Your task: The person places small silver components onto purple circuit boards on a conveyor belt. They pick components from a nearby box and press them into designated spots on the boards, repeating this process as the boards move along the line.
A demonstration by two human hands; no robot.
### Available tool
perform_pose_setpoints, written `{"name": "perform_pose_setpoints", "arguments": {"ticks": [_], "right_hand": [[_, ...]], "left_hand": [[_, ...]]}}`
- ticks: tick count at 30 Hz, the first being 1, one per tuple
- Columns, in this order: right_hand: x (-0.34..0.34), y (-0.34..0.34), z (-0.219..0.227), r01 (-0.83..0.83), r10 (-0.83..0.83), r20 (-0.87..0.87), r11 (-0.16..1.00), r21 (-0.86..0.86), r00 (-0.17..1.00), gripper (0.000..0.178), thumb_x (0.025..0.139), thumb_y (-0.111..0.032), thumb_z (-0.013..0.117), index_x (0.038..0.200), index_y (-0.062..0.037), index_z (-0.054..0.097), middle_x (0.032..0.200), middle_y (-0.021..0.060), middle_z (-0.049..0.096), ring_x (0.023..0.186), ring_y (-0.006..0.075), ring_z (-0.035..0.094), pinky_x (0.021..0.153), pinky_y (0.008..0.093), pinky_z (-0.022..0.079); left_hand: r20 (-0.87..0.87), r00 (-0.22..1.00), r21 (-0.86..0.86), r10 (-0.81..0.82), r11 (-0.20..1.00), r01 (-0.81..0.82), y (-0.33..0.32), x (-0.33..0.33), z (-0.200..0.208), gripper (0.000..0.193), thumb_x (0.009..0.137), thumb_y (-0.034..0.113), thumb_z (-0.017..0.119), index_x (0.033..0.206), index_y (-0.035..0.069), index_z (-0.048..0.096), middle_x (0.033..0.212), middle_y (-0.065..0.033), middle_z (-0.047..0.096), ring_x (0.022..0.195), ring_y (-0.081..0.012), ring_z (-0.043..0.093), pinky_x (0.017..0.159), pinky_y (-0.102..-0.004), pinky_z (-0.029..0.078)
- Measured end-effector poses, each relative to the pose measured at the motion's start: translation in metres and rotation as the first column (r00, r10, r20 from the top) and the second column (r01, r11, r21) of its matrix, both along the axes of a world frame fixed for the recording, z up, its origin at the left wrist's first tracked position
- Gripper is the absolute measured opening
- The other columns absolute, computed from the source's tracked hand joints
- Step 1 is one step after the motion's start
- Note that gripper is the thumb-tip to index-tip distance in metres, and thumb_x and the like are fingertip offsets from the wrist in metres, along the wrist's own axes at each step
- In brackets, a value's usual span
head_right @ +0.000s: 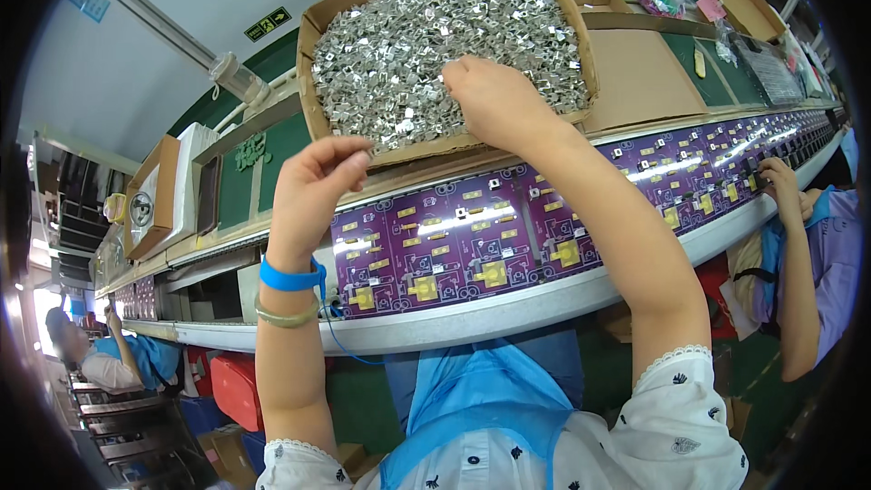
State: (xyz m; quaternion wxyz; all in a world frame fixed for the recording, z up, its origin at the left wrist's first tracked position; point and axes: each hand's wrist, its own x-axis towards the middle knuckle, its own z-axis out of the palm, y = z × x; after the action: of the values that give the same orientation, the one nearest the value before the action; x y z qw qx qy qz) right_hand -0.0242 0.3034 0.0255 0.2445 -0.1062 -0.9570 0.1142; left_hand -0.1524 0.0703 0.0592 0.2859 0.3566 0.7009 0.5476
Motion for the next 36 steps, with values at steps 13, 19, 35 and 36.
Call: {"name": "perform_pose_setpoints", "arguments": {"ticks": [13, 19, 35, 36], "right_hand": [[0.039, -0.084, 0.007, -0.337, 0.170, -0.320, 0.732, -0.592, 0.932, 0.022, 0.094, 0.003, 0.060, 0.110, -0.0044, 0.073, 0.100, 0.0045, 0.058, 0.088, 0.0120, 0.061, 0.075, 0.0259, 0.048], [0.040, -0.092, -0.005, -0.227, 0.172, -0.150, 0.792, -0.566, 0.974, 0.022, 0.091, -0.004, 0.065, 0.112, -0.0047, 0.072, 0.100, 0.0104, 0.062, 0.090, 0.0251, 0.064, 0.080, 0.0338, 0.052], [0.031, -0.096, -0.040, -0.197, 0.200, 0.062, 0.979, -0.044, 0.978, 0.023, 0.077, -0.003, 0.065, 0.098, -0.0059, 0.075, 0.097, 0.0086, 0.067, 0.096, 0.0294, 0.063, 0.087, 0.0416, 0.049], [0.032, -0.096, -0.039, -0.192, 0.195, 0.072, 0.981, -0.038, 0.978, 0.023, 0.076, -0.004, 0.066, 0.097, -0.0065, 0.075, 0.096, 0.0080, 0.067, 0.096, 0.0290, 0.063, 0.088, 0.0416, 0.049]], "left_hand": [[-0.674, 0.724, -0.126, -0.147, 0.989, 0.083, -0.044, 0.029, -0.061, 0.014, 0.079, 0.007, 0.076, 0.092, 0.003, 0.074, 0.087, -0.0116, 0.067, 0.074, -0.0294, 0.067, 0.068, -0.0377, 0.054], [-0.719, 0.680, -0.131, -0.144, 0.989, 0.070, -0.041, 0.028, -0.062, 0.014, 0.079, 0.009, 0.076, 0.091, 0.003, 0.074, 0.086, -0.0115, 0.068, 0.077, -0.0307, 0.067, 0.070, -0.0396, 0.054], [-0.726, 0.673, -0.104, -0.141, 0.990, 0.096, -0.042, 0.026, -0.064, 0.014, 0.080, 0.009, 0.076, 0.093, 0.003, 0.075, 0.088, -0.0102, 0.068, 0.079, -0.0295, 0.067, 0.071, -0.0387, 0.054], [-0.721, 0.677, -0.110, -0.146, 0.989, 0.097, -0.042, 0.026, -0.064, 0.014, 0.081, 0.009, 0.076, 0.093, 0.003, 0.075, 0.088, -0.0103, 0.068, 0.079, -0.0294, 0.067, 0.072, -0.0386, 0.055]]}}
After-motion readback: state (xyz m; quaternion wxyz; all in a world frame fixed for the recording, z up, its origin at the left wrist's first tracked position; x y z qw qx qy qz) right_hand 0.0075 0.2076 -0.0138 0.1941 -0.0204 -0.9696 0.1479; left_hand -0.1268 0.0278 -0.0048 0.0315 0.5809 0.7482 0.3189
